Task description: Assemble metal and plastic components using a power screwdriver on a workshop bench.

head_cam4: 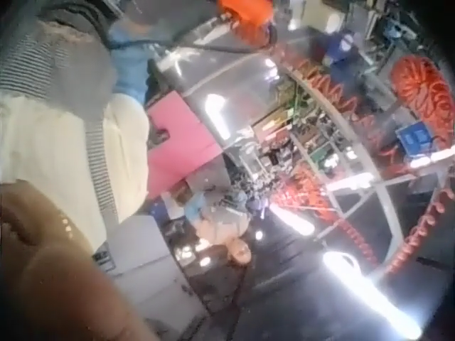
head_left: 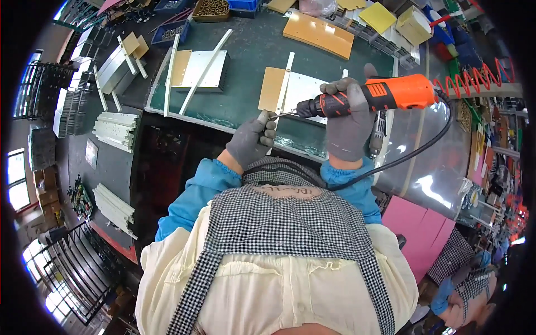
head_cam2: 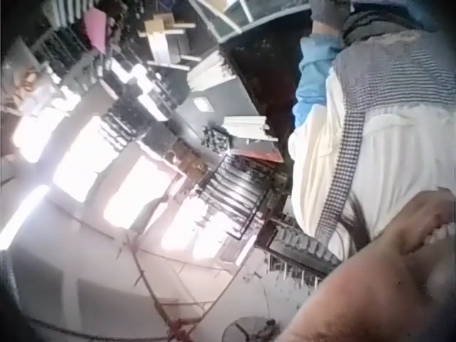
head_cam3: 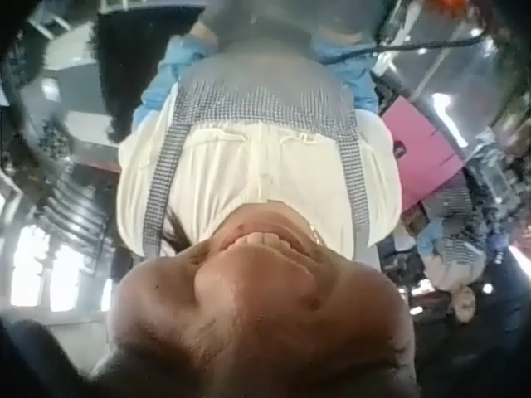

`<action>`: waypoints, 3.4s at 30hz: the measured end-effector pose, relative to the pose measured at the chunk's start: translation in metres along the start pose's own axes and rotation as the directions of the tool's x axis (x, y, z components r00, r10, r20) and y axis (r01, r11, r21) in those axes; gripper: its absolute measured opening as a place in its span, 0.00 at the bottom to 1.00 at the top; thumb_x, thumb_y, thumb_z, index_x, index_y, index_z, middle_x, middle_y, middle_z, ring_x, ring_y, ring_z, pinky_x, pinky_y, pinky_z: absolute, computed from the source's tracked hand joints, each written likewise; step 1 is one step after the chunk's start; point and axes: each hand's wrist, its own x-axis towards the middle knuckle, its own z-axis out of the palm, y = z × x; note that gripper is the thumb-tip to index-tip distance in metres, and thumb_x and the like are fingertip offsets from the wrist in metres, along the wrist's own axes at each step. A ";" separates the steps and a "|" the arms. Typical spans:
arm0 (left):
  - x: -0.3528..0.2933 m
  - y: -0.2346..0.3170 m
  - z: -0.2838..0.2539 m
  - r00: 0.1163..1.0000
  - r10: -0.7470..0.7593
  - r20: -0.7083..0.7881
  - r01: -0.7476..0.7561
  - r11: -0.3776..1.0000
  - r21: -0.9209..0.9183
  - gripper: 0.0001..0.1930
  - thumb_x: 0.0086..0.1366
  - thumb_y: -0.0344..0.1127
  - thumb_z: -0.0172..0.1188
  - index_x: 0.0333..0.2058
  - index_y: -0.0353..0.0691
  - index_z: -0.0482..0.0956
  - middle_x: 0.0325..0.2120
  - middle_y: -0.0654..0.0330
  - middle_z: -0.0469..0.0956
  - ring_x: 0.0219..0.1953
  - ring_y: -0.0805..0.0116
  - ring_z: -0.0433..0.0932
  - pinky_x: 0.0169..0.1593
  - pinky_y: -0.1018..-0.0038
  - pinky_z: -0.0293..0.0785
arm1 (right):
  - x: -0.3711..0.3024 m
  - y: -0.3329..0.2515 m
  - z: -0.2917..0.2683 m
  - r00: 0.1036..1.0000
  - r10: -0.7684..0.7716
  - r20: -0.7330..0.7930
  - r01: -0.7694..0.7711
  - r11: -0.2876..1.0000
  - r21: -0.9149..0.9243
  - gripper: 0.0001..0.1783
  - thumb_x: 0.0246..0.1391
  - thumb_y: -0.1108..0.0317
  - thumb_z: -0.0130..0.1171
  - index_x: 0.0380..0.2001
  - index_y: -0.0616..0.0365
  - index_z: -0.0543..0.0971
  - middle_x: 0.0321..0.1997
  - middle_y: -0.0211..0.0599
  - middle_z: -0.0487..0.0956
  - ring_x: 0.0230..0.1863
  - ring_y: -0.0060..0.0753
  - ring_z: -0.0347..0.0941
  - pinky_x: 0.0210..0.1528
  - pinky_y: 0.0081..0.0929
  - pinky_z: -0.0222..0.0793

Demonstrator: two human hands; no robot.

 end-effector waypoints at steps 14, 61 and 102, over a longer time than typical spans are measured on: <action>0.005 -0.008 -0.024 0.898 0.262 -0.352 -0.015 0.819 0.573 0.19 0.72 0.44 0.53 0.51 0.35 0.75 0.34 0.64 0.75 0.31 0.78 0.71 0.32 0.81 0.69 | 0.001 0.004 -0.001 0.994 -0.107 -0.011 0.105 0.985 -0.134 0.38 0.52 0.74 0.61 0.64 0.63 0.55 0.33 0.39 0.78 0.35 0.37 0.78 0.48 0.43 0.74; 0.048 0.007 -0.047 0.938 0.190 -0.290 -0.077 0.930 0.359 0.10 0.67 0.41 0.58 0.37 0.41 0.77 0.23 0.67 0.71 0.21 0.75 0.67 0.26 0.77 0.66 | 0.000 0.025 0.040 0.868 0.323 0.378 -0.145 0.891 -0.430 0.44 0.44 0.77 0.67 0.63 0.67 0.57 0.33 0.34 0.79 0.36 0.27 0.77 0.40 0.26 0.75; 0.058 -0.017 -0.043 0.870 0.374 -0.320 -0.197 0.860 0.470 0.14 0.63 0.42 0.64 0.37 0.35 0.79 0.22 0.65 0.73 0.21 0.77 0.66 0.26 0.78 0.63 | 0.017 0.031 0.032 0.810 0.358 0.465 -0.029 0.816 -0.578 0.18 0.44 0.70 0.70 0.38 0.59 0.75 0.31 0.28 0.77 0.29 0.19 0.73 0.31 0.21 0.73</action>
